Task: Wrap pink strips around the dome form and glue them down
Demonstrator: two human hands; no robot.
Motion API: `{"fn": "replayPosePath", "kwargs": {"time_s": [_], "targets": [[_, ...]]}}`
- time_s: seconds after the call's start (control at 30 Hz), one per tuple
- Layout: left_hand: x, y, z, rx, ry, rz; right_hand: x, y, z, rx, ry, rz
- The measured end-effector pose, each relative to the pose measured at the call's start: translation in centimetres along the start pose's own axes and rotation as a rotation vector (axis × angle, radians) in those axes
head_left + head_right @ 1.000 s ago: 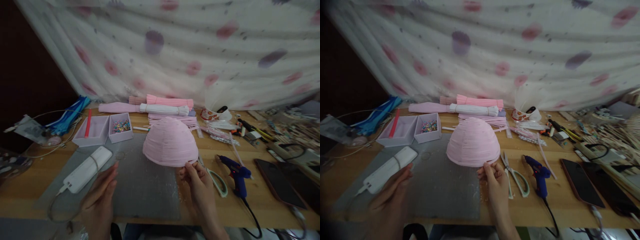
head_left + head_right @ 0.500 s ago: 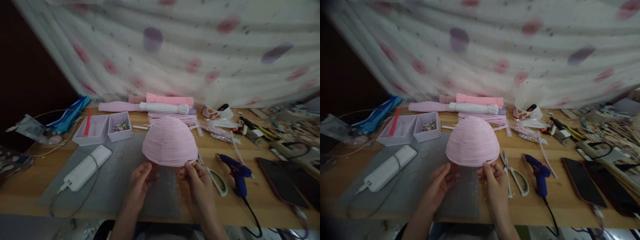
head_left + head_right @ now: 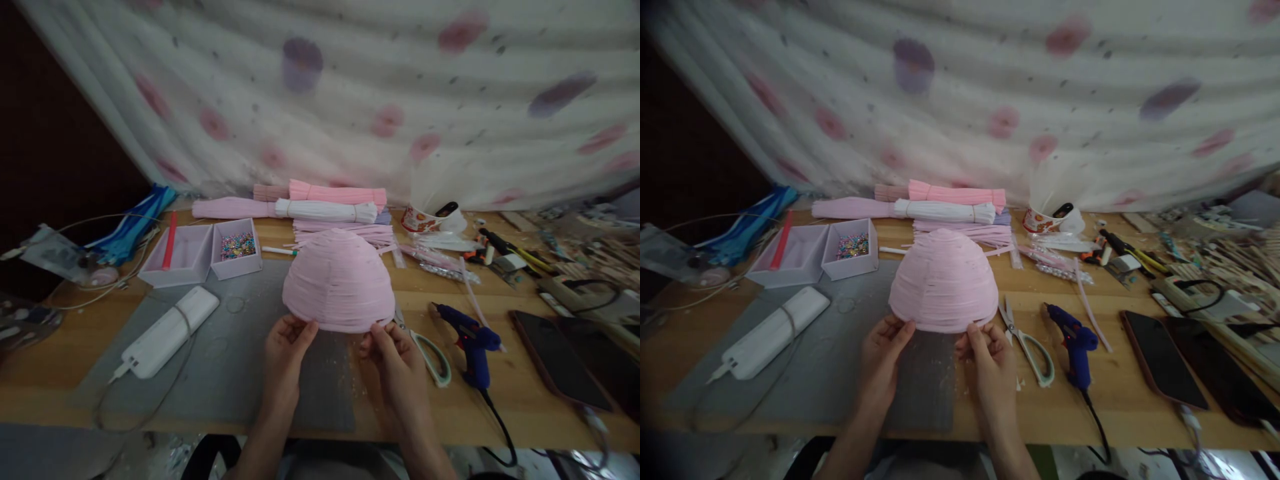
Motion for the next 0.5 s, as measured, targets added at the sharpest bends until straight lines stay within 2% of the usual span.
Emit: {"fn": "replayPosePath", "kwargs": {"time_s": [0.5], "targets": [[-0.20, 0.34, -0.35, 0.006, 0.057, -0.046, -0.52, 0.07, -0.66, 0.024, -0.025, -0.063]]}}
Point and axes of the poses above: each hand's wrist, its own y-axis towards the middle knuckle, its own x-axis out of the palm, z = x × y, the point moved 5 cm from there along y, towards the middle knuckle, and after that the axes turned 5 degrees about -y, right-handed, at the moved point
